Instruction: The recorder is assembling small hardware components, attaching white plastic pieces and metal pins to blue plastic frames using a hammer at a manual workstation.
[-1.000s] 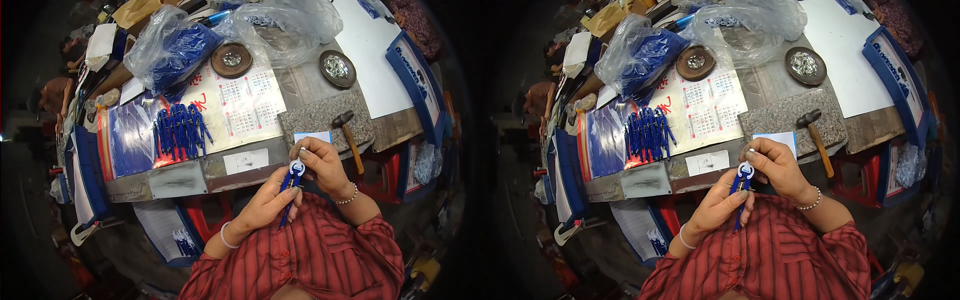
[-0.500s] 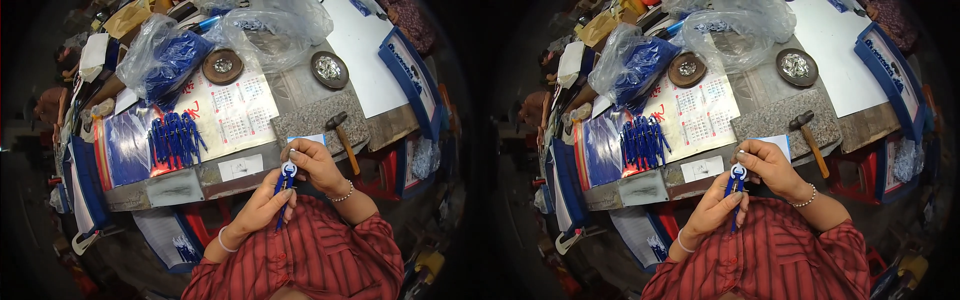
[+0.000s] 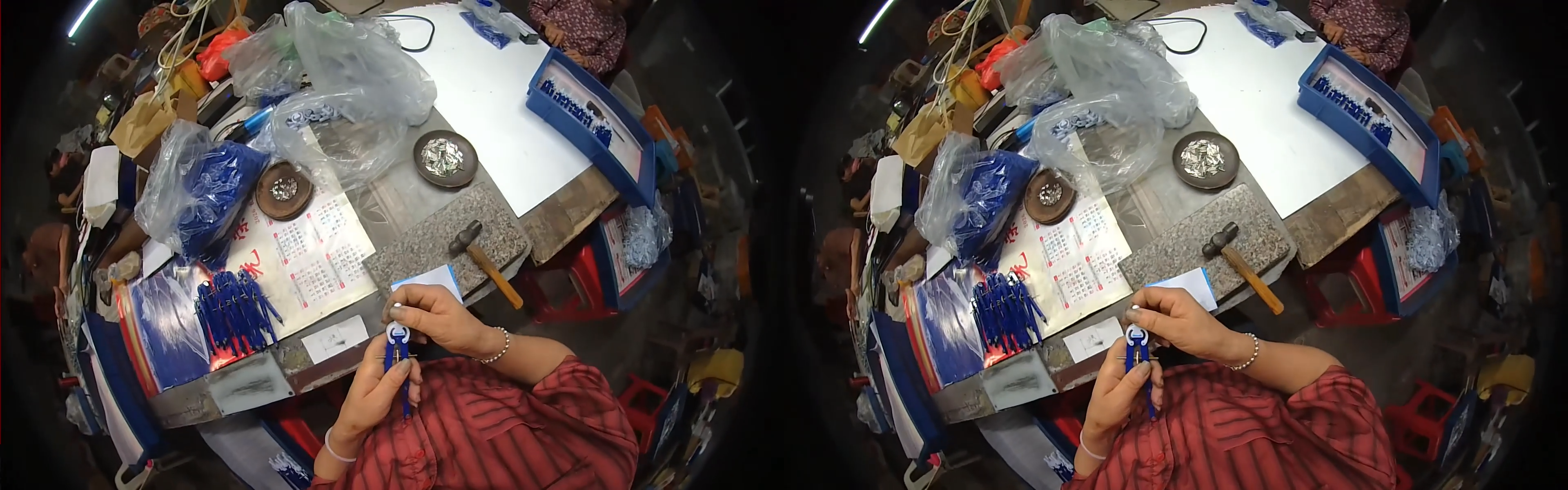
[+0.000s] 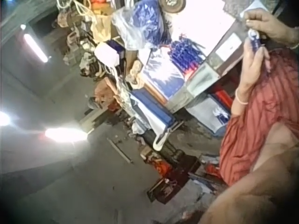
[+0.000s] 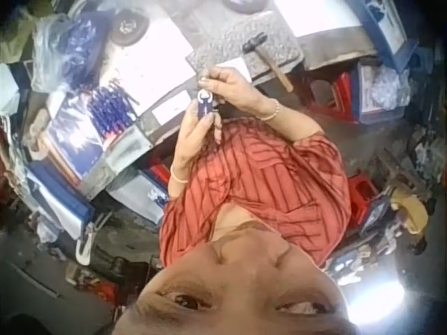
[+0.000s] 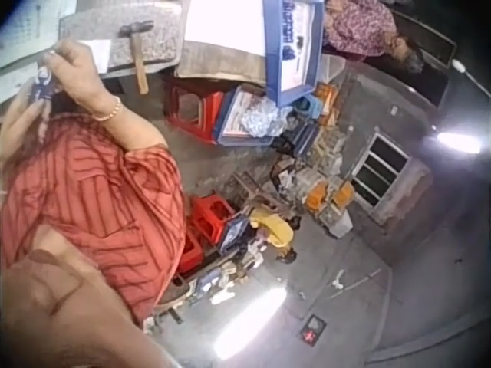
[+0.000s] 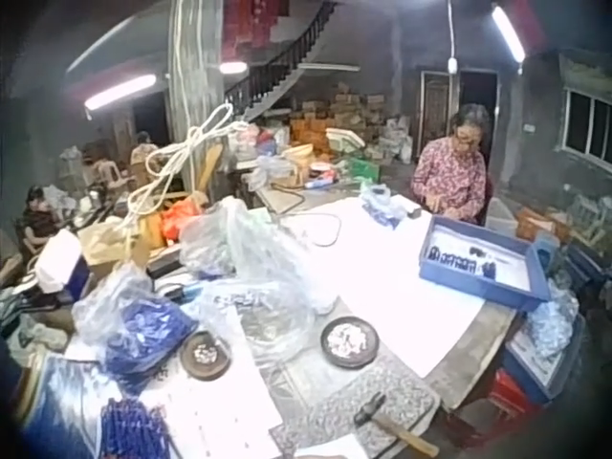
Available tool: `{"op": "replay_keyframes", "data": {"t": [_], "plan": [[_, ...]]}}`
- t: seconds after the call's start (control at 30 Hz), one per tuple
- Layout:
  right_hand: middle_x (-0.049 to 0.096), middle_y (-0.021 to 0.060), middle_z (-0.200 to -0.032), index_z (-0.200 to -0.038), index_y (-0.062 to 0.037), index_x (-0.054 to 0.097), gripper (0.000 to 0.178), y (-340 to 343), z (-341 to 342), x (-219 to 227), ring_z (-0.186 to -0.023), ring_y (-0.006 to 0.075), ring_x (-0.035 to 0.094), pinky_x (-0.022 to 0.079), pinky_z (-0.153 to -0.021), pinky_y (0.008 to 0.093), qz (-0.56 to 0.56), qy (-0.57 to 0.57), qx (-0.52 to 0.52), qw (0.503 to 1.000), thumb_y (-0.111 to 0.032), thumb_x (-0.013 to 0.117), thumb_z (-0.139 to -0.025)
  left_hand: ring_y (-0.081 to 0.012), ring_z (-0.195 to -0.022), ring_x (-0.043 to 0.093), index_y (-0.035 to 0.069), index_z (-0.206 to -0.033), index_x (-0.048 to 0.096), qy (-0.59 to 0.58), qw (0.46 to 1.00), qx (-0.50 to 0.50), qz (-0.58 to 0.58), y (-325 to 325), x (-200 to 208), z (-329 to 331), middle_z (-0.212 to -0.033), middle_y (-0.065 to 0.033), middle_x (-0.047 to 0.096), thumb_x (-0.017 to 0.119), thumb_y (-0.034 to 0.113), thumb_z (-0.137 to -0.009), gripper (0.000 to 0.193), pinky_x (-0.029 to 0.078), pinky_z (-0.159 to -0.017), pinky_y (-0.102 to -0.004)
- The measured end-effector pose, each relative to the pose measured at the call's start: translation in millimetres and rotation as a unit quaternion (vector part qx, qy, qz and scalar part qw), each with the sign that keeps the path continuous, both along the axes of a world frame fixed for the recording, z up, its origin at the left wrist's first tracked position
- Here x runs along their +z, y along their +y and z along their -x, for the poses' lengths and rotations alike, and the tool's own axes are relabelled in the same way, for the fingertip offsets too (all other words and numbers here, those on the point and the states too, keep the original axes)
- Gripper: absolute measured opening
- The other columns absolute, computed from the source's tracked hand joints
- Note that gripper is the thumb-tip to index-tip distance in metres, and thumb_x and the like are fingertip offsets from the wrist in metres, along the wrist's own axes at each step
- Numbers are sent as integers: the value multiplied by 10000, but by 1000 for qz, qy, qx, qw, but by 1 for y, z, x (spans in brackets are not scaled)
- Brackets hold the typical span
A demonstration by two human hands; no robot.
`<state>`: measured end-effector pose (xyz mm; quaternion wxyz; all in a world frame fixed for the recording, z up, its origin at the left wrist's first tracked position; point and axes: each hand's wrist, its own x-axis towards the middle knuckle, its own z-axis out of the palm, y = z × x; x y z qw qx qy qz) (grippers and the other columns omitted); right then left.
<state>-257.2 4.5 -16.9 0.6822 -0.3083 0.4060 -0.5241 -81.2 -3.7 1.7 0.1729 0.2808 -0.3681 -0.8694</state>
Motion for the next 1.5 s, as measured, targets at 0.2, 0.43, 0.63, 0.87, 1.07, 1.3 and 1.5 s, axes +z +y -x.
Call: {"op": "replay_keyframes", "data": {"t": [0.2, 0.43, 0.63, 0.87, 1.07, 1.3, 1.5], "plan": [[531, -36, -710, -926, -39, 604, 188, 1, 7, 6, -541, 18, 420, 348, -485, 161, -13, 31, 18, 999, -200, 510, -947, -119, -642, 547, 17, -1255, 331, 14, 1000, 8, -15, 3, -1, 5, -846, -74, 533, 427, 92, -957, 321, 476, -588, -242], [542, -18, -732, -897, -30, 587, 229, 3, 7, 2, -526, 11, 404, 305, -448, 153, -10, 6, -2, 1000, -250, 540, -939, -108, -635, 539, 34, -1306, 276, 30, 999, -19, -5, 3, -6, 7, -847, -66, 520, 409, 137, -978, 369, 479, -587, -244], [542, -25, -742, -902, -25, 596, 223, 2, 0, 0, -551, 14, 403, 321, -472, 163, -5, 8, -6, 1000, -233, 532, -950, -122, -643, 541, 34, -1316, 249, 27, 1000, -11, -11, 6, -8, 1, -861, -82, 513, 405, 144, -981, 385, 482, -596, -256], [547, -22, -762, -905, -26, 593, 221, 4, -5, -2, -565, 17, 412, 331, -479, 167, 4, 9, -23, 1000, -231, 526, -953, -127, -635, 546, 56, -1309, 280, 30, 1000, 6, 1, 8, -9, 0, -844, -87, 535, 432, 157, -969, 386, 480, -576, -251], [549, -15, -762, -907, -21, 593, 220, 2, -5, -3, -565, 21, 414, 334, -480, 168, 12, 9, -19, 1000, -226, 528, -952, -127, -638, 542, 51, -1309, 278, 27, 1000, 1, 8, 6, -8, 0, -846, -89, 530, 428, 156, -970, 386, 481, -577, -253], [551, -9, -761, -915, -15, 592, 214, 0, -8, -3, -561, 23, 416, 335, -480, 168, 26, 12, -28, 999, -218, 533, -949, -131, -642, 544, 40, -1303, 278, 24, 1000, 7, 3, 3, -6, -1, -849, -91, 524, 426, 152, -969, 382, 486, -584, -254], [549, -12, -752, -917, -14, 591, 216, -3, -10, -2, -559, 22, 417, 335, -481, 166, 21, 18, -19, 999, -220, 533, -950, -132, -645, 546, 33, -1296, 284, 25, 1000, 1, 6, 0, -5, -4, -853, -96, 523, 425, 154, -970, 376, 488, -585, -256]]}}
